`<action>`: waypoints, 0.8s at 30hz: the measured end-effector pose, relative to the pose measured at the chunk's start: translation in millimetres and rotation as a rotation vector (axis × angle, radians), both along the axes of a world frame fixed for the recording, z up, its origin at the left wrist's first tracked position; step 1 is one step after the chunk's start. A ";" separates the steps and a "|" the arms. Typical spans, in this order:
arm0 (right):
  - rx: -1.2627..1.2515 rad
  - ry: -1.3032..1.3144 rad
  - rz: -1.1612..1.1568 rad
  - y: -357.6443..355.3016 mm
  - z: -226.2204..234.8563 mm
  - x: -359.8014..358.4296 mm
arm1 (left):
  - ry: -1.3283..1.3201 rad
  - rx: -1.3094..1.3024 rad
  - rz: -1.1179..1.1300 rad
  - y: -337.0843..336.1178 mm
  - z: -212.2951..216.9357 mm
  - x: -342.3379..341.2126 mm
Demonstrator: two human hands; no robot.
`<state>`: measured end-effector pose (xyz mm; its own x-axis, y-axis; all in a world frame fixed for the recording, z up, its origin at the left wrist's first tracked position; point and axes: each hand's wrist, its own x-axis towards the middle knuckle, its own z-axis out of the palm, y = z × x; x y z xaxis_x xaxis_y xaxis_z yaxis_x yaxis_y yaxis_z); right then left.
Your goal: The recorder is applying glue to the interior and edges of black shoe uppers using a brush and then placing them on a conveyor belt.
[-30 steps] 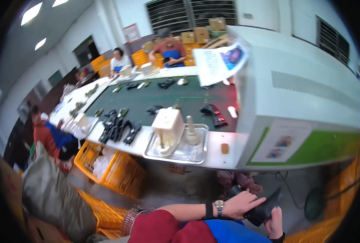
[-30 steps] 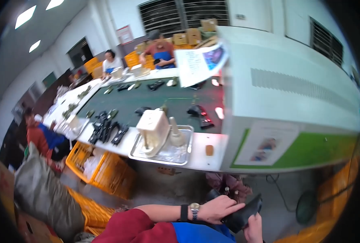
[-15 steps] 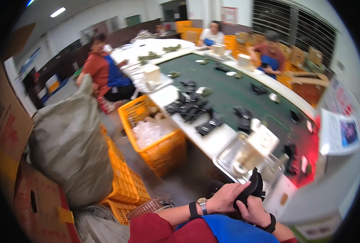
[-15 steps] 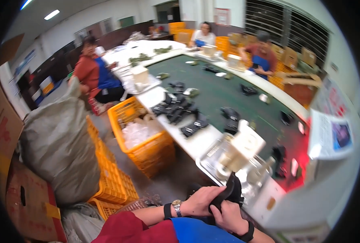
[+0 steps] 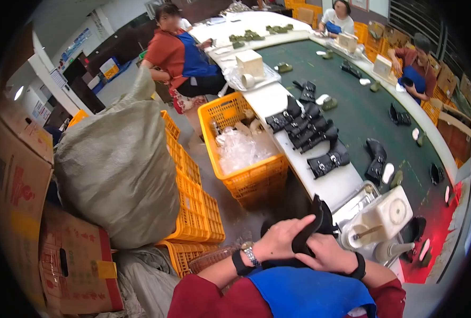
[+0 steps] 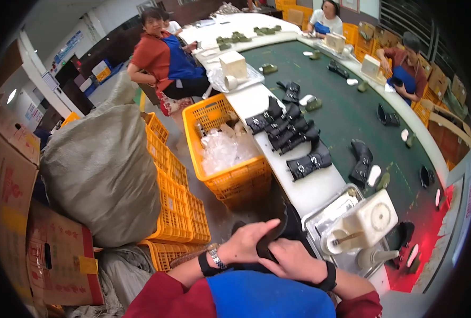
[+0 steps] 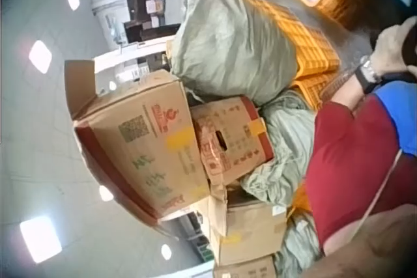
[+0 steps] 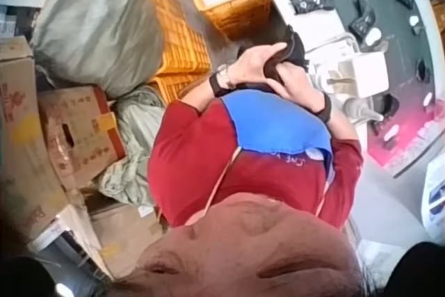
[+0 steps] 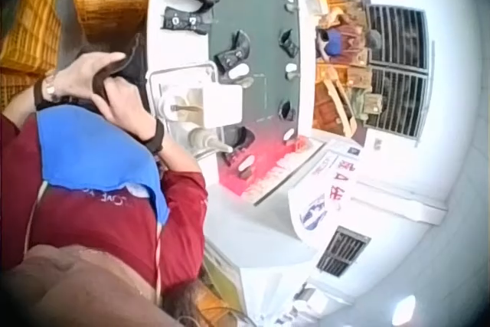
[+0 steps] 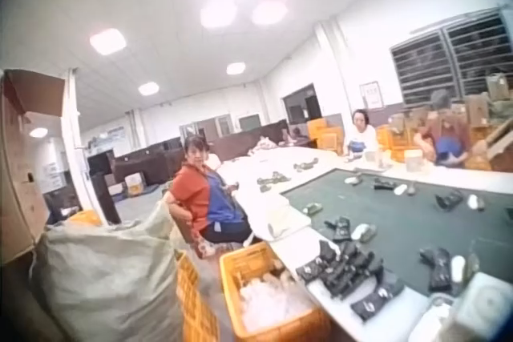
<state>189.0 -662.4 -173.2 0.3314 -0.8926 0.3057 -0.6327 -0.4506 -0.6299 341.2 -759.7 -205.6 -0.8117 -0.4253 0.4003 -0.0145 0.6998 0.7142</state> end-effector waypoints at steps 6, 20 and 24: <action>0.015 -0.119 -0.083 17.7 30.7 -41.0 | -0.052 -0.017 0.089 -11.4 2.9 0.3; 0.689 -0.454 -0.834 105.6 -60.8 -51.7 | 0.199 0.634 1.124 -184.9 -17.6 85.2; 0.811 -0.397 -0.916 55.1 -59.2 -49.6 | 0.013 0.634 1.013 -239.3 -5.6 45.0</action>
<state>139.4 -607.3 -232.4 -0.4870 -0.7213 -0.4925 -0.2136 0.6451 -0.7337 386.2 -999.0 -211.1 0.0090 -0.9943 -0.1061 -0.3465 -0.1027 0.9324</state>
